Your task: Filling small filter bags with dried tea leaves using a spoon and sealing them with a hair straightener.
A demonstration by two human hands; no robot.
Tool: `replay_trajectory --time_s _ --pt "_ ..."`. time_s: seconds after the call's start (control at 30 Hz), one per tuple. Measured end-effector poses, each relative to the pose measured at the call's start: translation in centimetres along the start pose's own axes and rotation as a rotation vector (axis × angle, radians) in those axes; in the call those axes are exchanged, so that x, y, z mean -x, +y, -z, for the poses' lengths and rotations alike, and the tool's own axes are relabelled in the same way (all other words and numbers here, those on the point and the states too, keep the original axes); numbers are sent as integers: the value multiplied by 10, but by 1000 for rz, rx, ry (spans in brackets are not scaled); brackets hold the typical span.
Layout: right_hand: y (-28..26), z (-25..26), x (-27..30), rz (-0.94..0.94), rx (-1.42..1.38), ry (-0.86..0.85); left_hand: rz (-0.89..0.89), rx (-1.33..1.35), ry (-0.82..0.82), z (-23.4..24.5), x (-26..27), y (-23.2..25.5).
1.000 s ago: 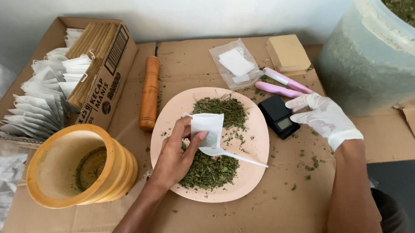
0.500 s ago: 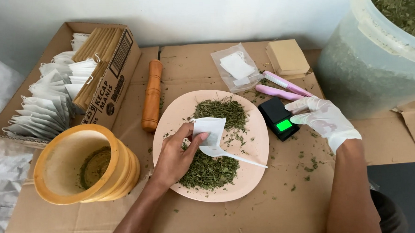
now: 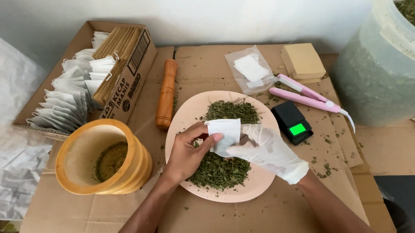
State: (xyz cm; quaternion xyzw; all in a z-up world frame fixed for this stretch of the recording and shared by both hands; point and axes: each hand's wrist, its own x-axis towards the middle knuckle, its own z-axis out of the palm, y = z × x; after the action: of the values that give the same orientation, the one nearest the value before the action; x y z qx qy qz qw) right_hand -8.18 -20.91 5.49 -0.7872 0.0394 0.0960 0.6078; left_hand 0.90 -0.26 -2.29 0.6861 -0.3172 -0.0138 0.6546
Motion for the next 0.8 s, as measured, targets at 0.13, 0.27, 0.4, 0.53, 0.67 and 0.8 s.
replay_trajectory --time_s 0.13,0.27,0.4,0.53,0.67,0.8 --pt "6 -2 -1 -4 -238 -34 28 36 -7 -1 -1 9" --pt "15 0 -3 -8 -545 -66 35 21 -67 -1 -5 35" --pt "32 0 -10 -10 -750 -90 25 0 -78 -1 -5 38" --pt "42 -6 -18 -1 -625 144 29 -33 -130 0 -6 41" --pt "1 -28 -11 219 -345 355 88 -64 -261 3 -2 37" --pt "15 -21 -12 183 -351 346 85 -56 -307 2 0 37"
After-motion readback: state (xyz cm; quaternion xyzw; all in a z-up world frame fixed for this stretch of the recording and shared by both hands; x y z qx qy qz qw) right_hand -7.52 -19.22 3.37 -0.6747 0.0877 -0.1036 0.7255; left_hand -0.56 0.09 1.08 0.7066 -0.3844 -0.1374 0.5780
